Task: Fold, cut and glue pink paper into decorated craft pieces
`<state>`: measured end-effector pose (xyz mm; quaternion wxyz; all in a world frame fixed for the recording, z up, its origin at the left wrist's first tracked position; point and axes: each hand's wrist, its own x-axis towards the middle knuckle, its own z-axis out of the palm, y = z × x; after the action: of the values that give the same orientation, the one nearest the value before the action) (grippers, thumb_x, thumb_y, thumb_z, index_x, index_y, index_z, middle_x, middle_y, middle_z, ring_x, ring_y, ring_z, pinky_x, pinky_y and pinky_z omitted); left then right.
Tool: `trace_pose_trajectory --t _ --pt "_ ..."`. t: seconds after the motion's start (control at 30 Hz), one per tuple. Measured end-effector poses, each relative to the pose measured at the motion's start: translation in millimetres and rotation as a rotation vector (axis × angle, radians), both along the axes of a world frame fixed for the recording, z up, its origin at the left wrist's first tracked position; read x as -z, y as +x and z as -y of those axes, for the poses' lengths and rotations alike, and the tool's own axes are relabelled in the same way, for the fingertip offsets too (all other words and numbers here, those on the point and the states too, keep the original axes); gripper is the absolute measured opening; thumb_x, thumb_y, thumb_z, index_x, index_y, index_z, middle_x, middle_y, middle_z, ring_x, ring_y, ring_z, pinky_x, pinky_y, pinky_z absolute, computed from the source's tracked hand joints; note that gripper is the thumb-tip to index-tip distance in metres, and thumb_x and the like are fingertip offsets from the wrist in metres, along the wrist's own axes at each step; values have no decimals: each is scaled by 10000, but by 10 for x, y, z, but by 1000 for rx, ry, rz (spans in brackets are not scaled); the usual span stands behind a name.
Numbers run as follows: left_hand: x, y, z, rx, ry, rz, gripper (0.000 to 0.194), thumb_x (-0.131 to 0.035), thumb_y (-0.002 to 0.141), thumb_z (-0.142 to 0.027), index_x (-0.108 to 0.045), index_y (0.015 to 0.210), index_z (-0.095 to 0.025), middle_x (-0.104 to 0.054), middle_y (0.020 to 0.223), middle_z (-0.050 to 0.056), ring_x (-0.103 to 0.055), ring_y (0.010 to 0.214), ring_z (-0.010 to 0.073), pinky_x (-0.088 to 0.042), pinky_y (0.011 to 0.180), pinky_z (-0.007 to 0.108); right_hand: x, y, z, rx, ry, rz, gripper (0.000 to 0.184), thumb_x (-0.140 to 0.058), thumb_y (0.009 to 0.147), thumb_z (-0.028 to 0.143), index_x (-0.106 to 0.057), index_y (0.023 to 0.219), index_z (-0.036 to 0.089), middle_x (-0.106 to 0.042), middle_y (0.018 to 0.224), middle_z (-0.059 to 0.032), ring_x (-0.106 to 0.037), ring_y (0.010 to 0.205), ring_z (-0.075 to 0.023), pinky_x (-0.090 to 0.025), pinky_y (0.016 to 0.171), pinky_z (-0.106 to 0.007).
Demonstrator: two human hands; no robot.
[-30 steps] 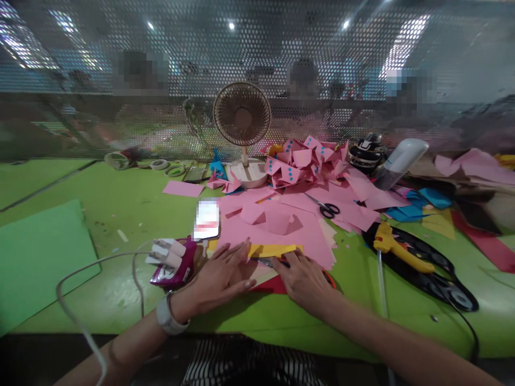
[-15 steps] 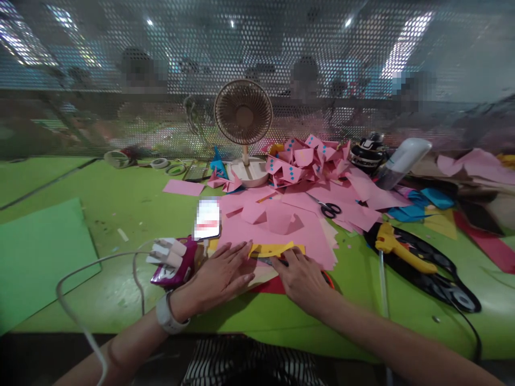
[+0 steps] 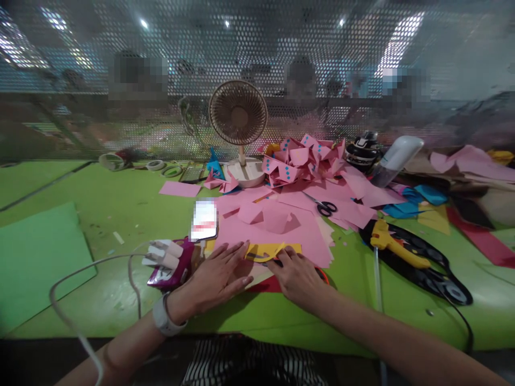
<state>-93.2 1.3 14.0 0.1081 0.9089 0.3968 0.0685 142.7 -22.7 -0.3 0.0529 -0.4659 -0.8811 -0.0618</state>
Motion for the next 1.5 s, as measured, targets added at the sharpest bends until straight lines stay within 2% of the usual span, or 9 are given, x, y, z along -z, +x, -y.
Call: trace_pose_trajectory --t 0.23,0.43,0.57,0.7,0.87,1.13,1.33,1.43,1.5 --pt "-127 -16 -7 40 -82 -11 679 -271 889 -589 -172 1431 -194 -266 1474 85 -234 1355 201 -142 1111 413 -74 25 12 46 -11 13 427 -455 837 152 -490 1251 253 -583 1011 -115 -557 856 -225 -485 704 -332" --pt "-206 134 0 8 -13 17 652 -397 881 -484 -204 1424 -179 -272 1470 116 -231 1353 257 -199 1088 460 -174 77 31 -26 -37 -74 362 -446 843 134 -532 1181 233 -589 1017 -111 -492 982 -254 -475 732 -337" --pt "-195 360 -61 35 22 117 503 -437 880 -331 -358 1355 -187 -428 1385 113 -388 1270 249 -256 1065 455 -252 90 33 -81 -55 -97 229 -443 854 137 -577 1029 197 -583 1017 -99 -471 967 -237 -464 760 -345" --pt "-204 492 -158 60 -101 203 283 -433 889 -281 -623 1094 -234 -689 1020 60 -623 947 227 -340 995 445 -270 149 42 -100 -43 -91 252 -444 863 152 -552 1087 186 -561 1028 -110 -468 957 -238 -461 740 -346" --pt "-308 523 -289 -61 -291 442 258 -469 871 -306 -693 974 -231 -711 944 57 -644 869 227 -462 810 344 -220 343 4 -115 -4 -130 258 -444 883 176 -574 1105 192 -556 960 -93 -494 875 -200 -453 692 -306" --pt "-379 592 -508 -218 -722 907 318 -531 838 -429 -667 790 -145 -710 804 78 -646 782 188 -473 728 278 -228 780 -562 260 115 -383 309 -423 912 275 -579 1178 255 -579 944 -60 -537 899 -177 -441 761 -282" --pt "-277 593 -491 -298 -791 970 326 -586 797 -443 -638 930 -150 -710 754 62 -637 755 180 -452 753 285 -339 1034 -1138 547 -38 -160 329 -351 913 285 -625 1075 197 -587 1081 -97 -534 1016 -195 -396 860 -279" --pt "-264 585 -459 -362 -813 981 390 -601 776 -464 -594 1030 -168 -702 689 41 -638 733 184 -451 737 290 -358 1200 -1353 635 -94 -102 319 -476 825 294 -634 1028 105 -600 1061 -186 -564 982 -277 -420 791 -339" --pt "-265 588 -439 -373 -826 997 375 -604 763 -486 -612 956 -165 -693 661 41 -634 712 183 -453 737 294 -353 1289 -1467 654 -164 -73 346 -541 759 305 -639 1010 88 -627 1022 -199 -597 921 -289 -433 727 -329"
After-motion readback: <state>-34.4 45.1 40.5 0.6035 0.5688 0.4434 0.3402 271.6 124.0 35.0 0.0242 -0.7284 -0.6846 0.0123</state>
